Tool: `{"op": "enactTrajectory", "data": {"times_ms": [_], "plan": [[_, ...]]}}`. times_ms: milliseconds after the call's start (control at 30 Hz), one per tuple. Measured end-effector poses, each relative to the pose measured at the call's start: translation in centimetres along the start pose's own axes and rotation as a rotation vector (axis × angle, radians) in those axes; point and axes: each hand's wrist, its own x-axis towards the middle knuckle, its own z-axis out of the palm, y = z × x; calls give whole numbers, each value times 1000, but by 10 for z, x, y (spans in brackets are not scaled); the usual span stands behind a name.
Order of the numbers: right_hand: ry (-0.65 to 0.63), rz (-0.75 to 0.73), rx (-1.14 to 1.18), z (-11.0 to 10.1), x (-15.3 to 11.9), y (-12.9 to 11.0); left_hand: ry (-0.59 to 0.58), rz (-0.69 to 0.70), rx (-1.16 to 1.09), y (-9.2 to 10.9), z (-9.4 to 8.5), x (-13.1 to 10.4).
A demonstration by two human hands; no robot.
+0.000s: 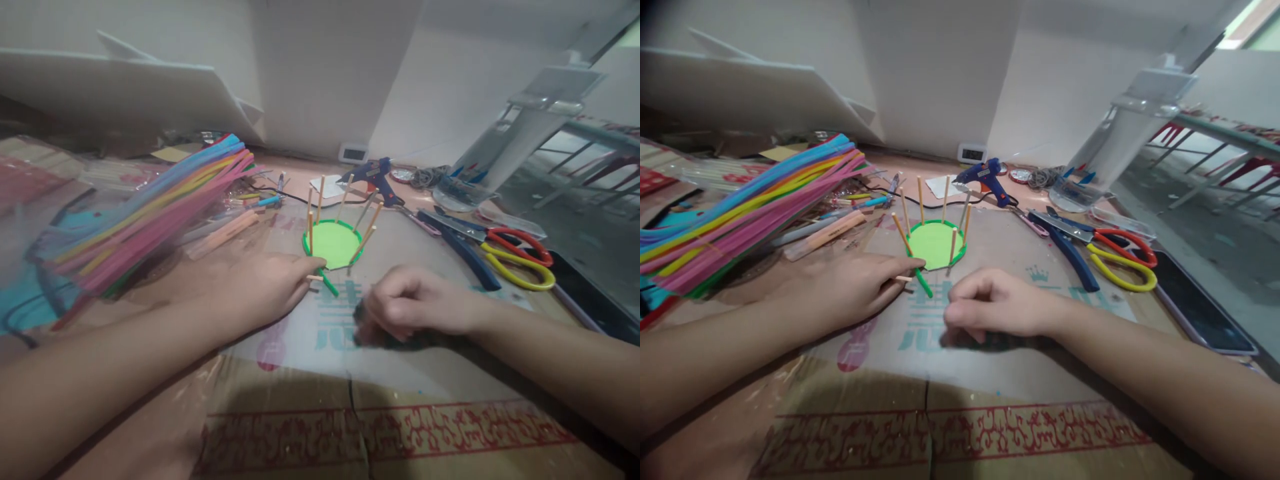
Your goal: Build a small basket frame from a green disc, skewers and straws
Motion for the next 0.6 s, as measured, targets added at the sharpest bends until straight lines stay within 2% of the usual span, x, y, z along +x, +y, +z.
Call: {"op": "enactTrajectory", "data": {"times_ms": [67,100,167,233,333,400,500,600], "plan": [[85,17,172,1,-12,1,-22,-7,5,0,-1,0],[154,9,168,1,-18,0,-30,-9,3,0,-1,1],[245,-10,-2,4,-26,-4,-32,-14,-6,0,-1,1],[179,1,-184,9,-30,-10,-30,-23,-13,0,-1,2],[-37,44,-126,16,-31,-21,-33,-38,-15,1,-2,3],[-2,15,-72,18,-30,-27,-30,-41,-12,2,-2,3],[165,-99,-213,16,-19,-27,-23,-33,-11,2,-1,3],[126,-150,-372,9,-1,-18,-11,-15,-23,1,0,2]]}}
